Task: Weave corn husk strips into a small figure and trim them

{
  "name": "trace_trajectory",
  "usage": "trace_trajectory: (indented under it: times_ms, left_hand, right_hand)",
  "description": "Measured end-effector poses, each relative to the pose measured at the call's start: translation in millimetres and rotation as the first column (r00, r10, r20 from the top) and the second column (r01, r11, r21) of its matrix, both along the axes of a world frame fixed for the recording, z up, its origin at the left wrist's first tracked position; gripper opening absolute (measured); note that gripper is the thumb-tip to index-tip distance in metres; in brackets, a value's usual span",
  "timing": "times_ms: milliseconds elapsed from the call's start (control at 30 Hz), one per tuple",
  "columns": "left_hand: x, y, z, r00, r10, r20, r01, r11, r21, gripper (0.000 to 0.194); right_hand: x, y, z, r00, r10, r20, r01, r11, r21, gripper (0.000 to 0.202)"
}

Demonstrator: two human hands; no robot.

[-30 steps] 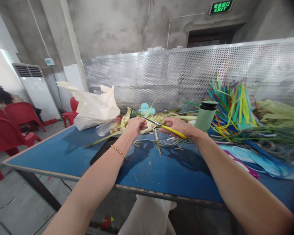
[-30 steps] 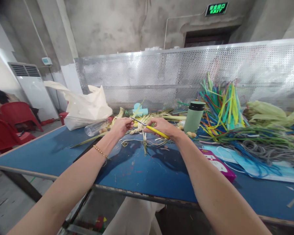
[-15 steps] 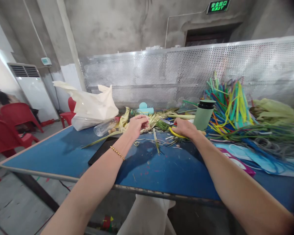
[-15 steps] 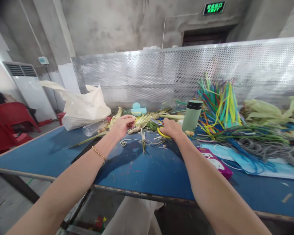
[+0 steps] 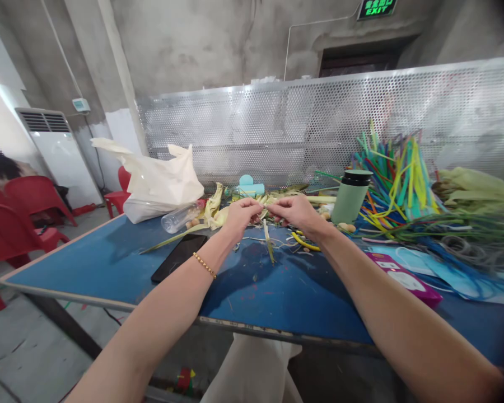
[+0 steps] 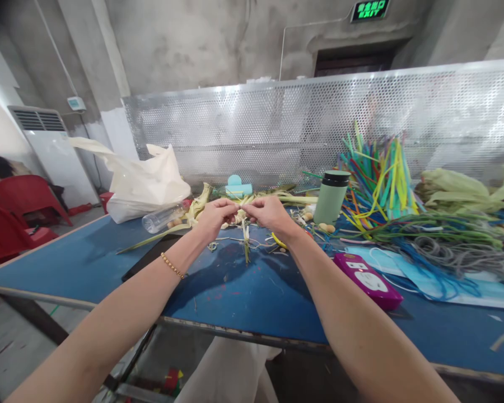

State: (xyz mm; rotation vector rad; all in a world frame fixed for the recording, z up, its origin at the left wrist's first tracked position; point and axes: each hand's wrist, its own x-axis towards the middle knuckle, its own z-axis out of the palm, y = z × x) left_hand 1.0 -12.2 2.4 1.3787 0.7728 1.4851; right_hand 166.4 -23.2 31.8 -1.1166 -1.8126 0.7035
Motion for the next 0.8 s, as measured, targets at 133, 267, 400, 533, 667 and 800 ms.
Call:
trace_trajectory:
  times_ms: [133,267,400,533,667,800]
  left_hand:
    - [1.7,-4.6,1.7,0.997,0.046,-0.069,-0.043,0.998,0.052,0.011]
    - [1.3,-4.5,1.5,0.997,0.034,-0.068,-0.031,0.999,0.032,0.009]
    - [0.7,-3.6,1.6,0.999,-0.051,-0.010,0.050,0.997,-0.058,0.012]
    - [-0.1,-3.9,3.8,0.994,-0.106,0.024,0.109,0.985,-0.132,0.017]
    - [-1.4,-1.6,3.6,0.986,-0.152,0.072,0.162,0.974,-0.157,0.014]
    - [-1.3,0.0,1.5,0.958,-0.240,0.160,0.266,0.948,-0.174,0.014]
  right_hand:
    - [-8.1,0.6,-6.1,0.981,-0.005,-0.194,-0.009,0.997,-0.071,0.043]
    - [-10.4,0.3,-7.2,0.955,-0.005,-0.297,-0.045,0.985,-0.163,0.043]
    - [-10.9,-0.5,-7.0,0.933,0.028,-0.359,-0.093,0.982,-0.167,0.040]
    - [-9.9,1.0,-8.2,0.942,0.056,-0.331,-0.099,0.989,-0.114,0.033]
    - [-10.8,-0.2,-8.7,0.959,0.091,-0.268,-0.112,0.992,-0.062,0.022]
    - [-9.6,-1.8,-6.4,0.967,0.134,-0.219,-0.146,0.988,-0.041,0.019]
